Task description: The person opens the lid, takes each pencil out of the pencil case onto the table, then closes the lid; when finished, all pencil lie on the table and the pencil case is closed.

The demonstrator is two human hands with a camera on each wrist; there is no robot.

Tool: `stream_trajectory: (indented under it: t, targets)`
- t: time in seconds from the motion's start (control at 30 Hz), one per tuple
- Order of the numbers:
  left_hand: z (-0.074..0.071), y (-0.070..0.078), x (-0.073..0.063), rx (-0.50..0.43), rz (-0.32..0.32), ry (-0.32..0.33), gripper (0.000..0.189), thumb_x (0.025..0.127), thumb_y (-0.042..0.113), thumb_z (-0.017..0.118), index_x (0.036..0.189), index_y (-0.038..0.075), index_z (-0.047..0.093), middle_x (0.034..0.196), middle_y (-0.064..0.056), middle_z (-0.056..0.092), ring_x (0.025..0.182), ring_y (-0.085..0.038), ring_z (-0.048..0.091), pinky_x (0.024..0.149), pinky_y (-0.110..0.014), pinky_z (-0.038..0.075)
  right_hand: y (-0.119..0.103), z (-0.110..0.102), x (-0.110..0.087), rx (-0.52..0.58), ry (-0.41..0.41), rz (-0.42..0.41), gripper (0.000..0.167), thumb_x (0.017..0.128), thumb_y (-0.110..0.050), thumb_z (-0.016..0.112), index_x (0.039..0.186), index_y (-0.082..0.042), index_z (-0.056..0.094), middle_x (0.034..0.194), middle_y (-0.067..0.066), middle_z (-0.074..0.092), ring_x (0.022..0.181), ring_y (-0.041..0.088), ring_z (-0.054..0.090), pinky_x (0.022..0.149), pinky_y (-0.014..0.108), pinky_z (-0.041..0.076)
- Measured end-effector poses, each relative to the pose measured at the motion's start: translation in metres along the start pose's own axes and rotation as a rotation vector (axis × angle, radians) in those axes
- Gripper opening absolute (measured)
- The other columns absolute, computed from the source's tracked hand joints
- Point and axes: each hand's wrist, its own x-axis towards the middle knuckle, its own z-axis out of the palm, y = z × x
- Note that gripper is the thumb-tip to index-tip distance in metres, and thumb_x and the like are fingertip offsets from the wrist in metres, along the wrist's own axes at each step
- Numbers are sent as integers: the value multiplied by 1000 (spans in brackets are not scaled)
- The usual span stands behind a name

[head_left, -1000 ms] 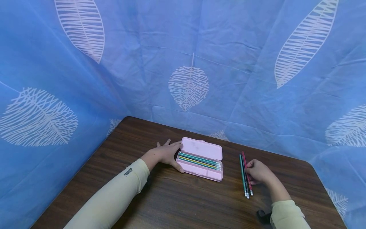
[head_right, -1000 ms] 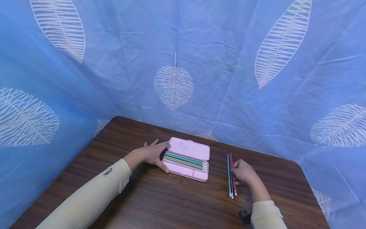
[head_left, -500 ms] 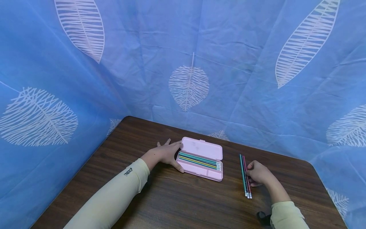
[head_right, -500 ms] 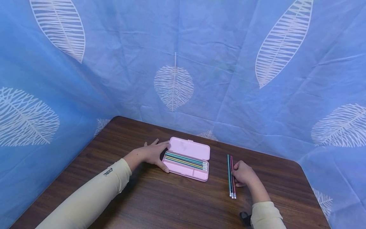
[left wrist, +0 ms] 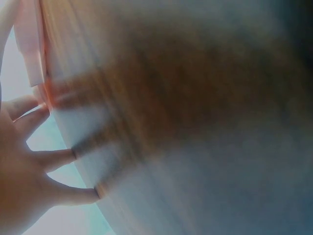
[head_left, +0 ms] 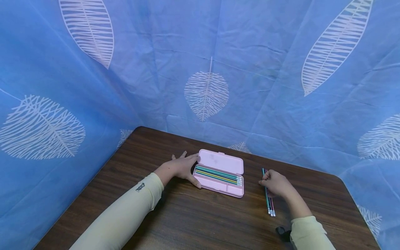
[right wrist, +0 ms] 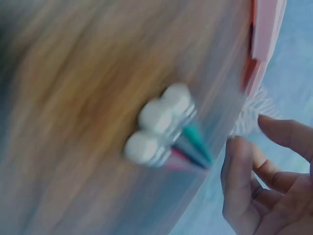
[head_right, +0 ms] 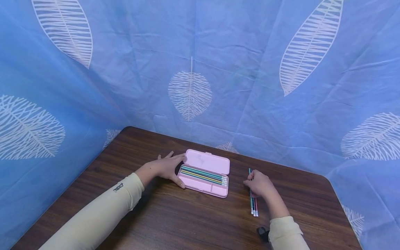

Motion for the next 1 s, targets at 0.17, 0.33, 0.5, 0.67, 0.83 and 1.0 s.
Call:
stream_trajectory:
  t: [0.17,0.33,0.5,0.67,0.83,1.0]
  targets:
    - [1,-2,0,0,1,0,127,72,77,86,171,24,27,183,1,17,168,-48,5,122,-87,9,-22,12,3,6,7,-98,25,104,-22,68,112,1,60,84,8,61,66,19,64,62,35,61]
    - [1,-2,0,3,-2,-3,127,72,78,86,171,24,27,183,1,16,169,-48,4,122,-87,8,-44,30,10,-35,16,-251,25,103,-22,70,117,-2,65,93,7,65,72,18,56,63,32,48]
    - [0,-1,0,5,-1,-6,127,72,77,85,171,24,26,183,0,16,169,-48,3,122,-87,8,-64,47,18,-62,18,-378,23,103,-20,70,118,-3,68,102,7,69,81,15,60,70,32,51]
    - [-1,1,0,10,-5,-10,128,73,77,86,171,24,25,183,2,14,169,-47,3,122,-87,7,-81,58,23,-69,14,-471,22,101,-18,72,117,-4,71,111,11,73,95,19,68,82,38,58]
    - [0,1,0,23,-15,-12,127,73,78,85,172,24,25,183,3,14,169,-47,4,122,-87,8,-93,69,30,-70,-14,-508,19,102,-17,72,116,-5,73,114,11,73,98,20,68,86,42,59]
    - [-1,3,-1,23,-22,-16,127,74,78,84,171,23,25,183,3,14,168,-48,5,122,-87,8,-99,77,37,-111,14,-510,12,99,-14,73,109,-8,74,108,7,71,94,17,65,87,41,57]
